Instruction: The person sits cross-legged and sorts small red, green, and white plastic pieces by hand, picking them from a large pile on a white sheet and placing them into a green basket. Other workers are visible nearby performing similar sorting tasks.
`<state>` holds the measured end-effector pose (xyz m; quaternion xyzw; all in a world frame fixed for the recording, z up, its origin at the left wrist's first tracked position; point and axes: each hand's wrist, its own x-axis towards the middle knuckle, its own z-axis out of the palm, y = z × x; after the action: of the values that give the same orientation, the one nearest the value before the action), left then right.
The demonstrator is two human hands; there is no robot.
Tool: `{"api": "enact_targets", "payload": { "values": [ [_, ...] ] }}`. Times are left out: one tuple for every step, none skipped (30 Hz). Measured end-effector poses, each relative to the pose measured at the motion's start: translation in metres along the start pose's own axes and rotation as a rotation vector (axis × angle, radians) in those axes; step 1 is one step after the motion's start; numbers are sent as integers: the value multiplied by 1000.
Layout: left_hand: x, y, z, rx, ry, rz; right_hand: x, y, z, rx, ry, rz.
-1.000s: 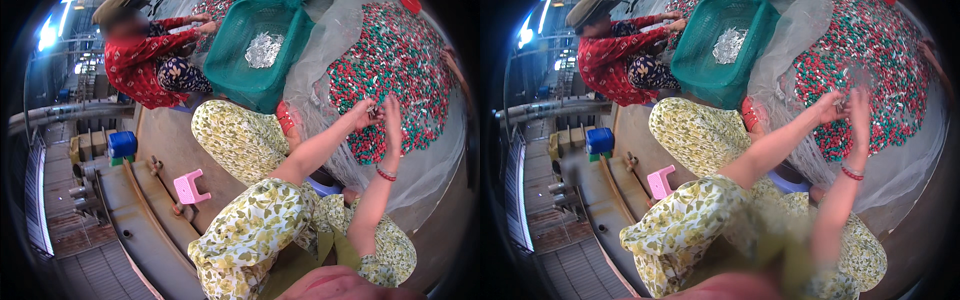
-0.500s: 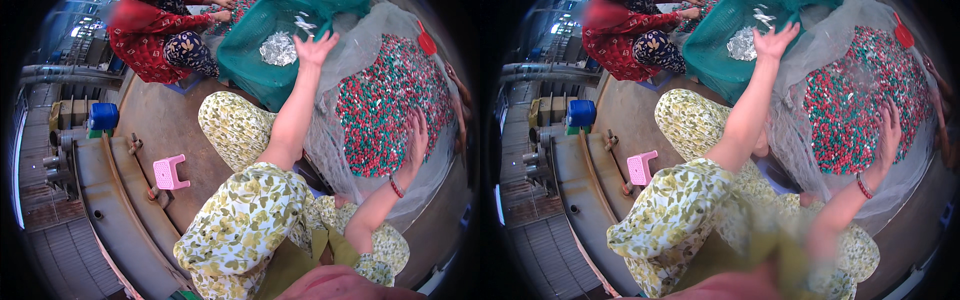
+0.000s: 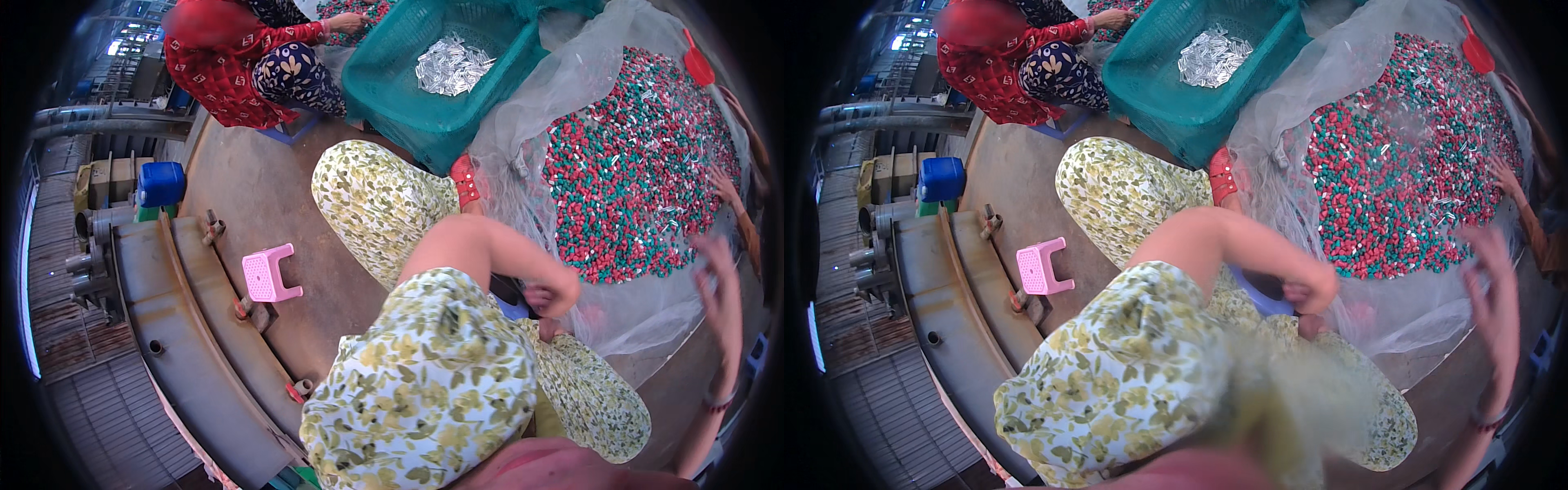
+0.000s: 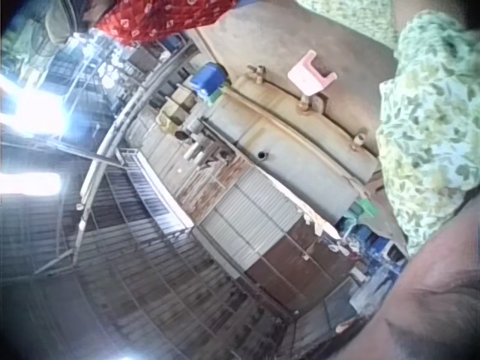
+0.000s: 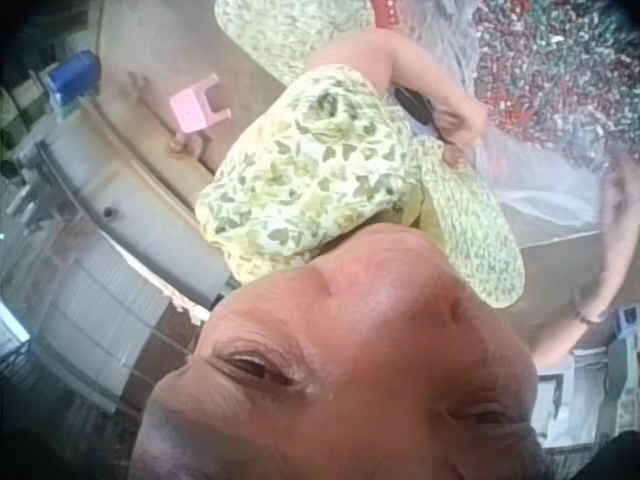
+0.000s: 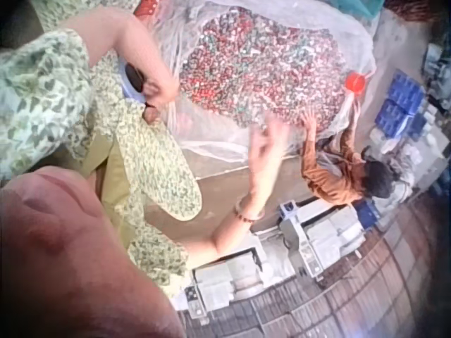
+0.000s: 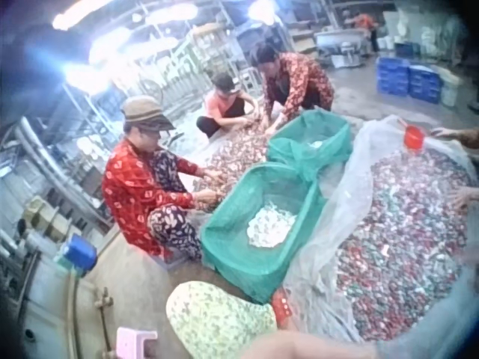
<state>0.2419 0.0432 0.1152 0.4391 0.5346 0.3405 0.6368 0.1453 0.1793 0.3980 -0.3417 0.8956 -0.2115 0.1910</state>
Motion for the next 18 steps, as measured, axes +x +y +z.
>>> {"api": "enact_targets", "payload": {
  "values": [
    [12, -6, 13, 58, 34, -40, -14, -14, 9, 47, -112, 86],
    [24, -12, 23, 103, 58, -78, -26, -26, 19, 100, -225, 177],
    [30, -16, 30, 135, 64, -100, -39, -31, 28, 92, -287, 171],
    [33, -20, 33, 142, 66, -108, -48, -33, 36, 86, -352, 160],
    [32, -25, 37, 136, 68, -124, -53, -29, 48, 139, -388, 198],
    [29, -30, 40, 131, 68, -138, -57, -25, 60, 190, -419, 232],
    [23, -34, 46, 111, 65, -153, -59, -20, 67, 241, -453, 261],
    [17, -38, 50, 103, 59, -175, -62, -12, 68, 245, -516, 308],
    [10, -42, 54, 88, 47, -196, -63, -2, 68, 249, -581, 353],
    [1, -46, 57, 67, 39, -221, -64, 5, 65, 249, -651, 397],
    [-10, -51, 61, 43, 25, -249, -64, 9, 60, 196, -594, 395],
    [-24, -57, 63, 16, 6, -278, -64, 11, 60, 186, -459, 368],
    [-34, -63, 68, -6, -22, -305, -66, 15, 58, 173, -328, 357],
    [-46, -69, 72, -37, -47, -331, -66, 18, 57, 157, -203, 349],
    [-55, -76, 76, -66, -75, -348, -64, 21, 52, 196, -223, 364],
    [-63, -82, 79, -86, -110, -362, -60, 23, 42, 233, -244, 391],
    [-69, -88, 80, -113, -143, -373, -57, 27, 34, 272, -262, 419],
    [-77, -94, 84, -135, -179, -391, -55, 34, 29, 245, -265, 433]
  ]
}}
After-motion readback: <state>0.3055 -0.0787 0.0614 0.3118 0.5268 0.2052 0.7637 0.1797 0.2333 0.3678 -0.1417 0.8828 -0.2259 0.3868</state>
